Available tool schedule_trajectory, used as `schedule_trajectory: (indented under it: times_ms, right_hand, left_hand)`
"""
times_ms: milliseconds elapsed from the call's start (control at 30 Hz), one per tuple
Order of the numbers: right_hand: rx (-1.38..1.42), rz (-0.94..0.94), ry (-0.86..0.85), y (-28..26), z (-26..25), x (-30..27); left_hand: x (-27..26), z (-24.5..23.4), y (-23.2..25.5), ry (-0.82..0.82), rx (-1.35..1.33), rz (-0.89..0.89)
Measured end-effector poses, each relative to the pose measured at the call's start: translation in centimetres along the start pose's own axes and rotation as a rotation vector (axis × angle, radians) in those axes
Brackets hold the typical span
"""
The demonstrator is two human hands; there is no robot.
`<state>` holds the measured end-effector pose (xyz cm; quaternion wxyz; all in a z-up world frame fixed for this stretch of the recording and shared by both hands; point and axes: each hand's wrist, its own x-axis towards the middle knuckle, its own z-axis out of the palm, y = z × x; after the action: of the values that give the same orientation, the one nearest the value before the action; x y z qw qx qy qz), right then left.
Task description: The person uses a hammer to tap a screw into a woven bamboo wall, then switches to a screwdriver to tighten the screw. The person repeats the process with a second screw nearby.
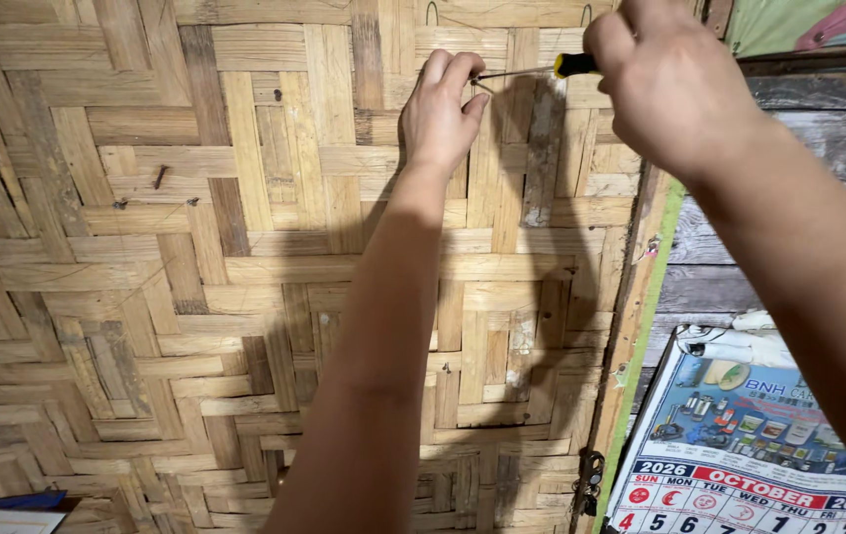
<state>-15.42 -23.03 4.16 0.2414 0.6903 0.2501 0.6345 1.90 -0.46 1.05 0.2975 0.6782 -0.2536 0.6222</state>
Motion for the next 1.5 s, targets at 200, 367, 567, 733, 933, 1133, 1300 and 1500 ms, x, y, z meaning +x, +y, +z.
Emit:
schedule_trajectory:
  times_ms: [200,367,567,733,933,1133,1300,1500]
  right_hand:
    - [-0.057,0.097,-0.033,-1.4,-1.0,1.7]
    - [-0.078,0.174,-0.2,-2.5,-1.5,4.1]
    - [-0.309,-0.118,-0.041,-1.1,-1.3,3.5]
    - [-0.071,-0.007,0.123,-2.0,-0.4,3.4]
    - [0.129,0.297,-0.139,-3.2,-0.8,4.3]
    - [-0.073,0.052,-0.083,-2.7,-1.2,3.5]
    - [-0.161,0.049,-0.142,-3.6,-1.7,2.7]
    - [0.141,0.163,0.039,-3.0,-2.5,1.5]
  left_hand:
    - [-0.2,0.6,-1.0,-0.006,-0.003,0.029]
    - [0.4,0.8,-1.5,-0.011,-0.057,0.017]
    - [-0.2,0.6,-1.6,-0.07,-0.044,0.003]
    - [0.3,0.8,-1.6,-0.077,-0.082,-0.009]
    - [-0.7,-0.3,-1.4,-0.128,-0.196,-0.056]
    - [-0.8,-0.6,-1.1,-0.09,-0.256,-0.044]
    - [-0.9,-0.1,-1.3,-0.1,-0.285,-0.118]
    - [0.0,1.6,-1.5,-0.044,-0.089,-0.044]
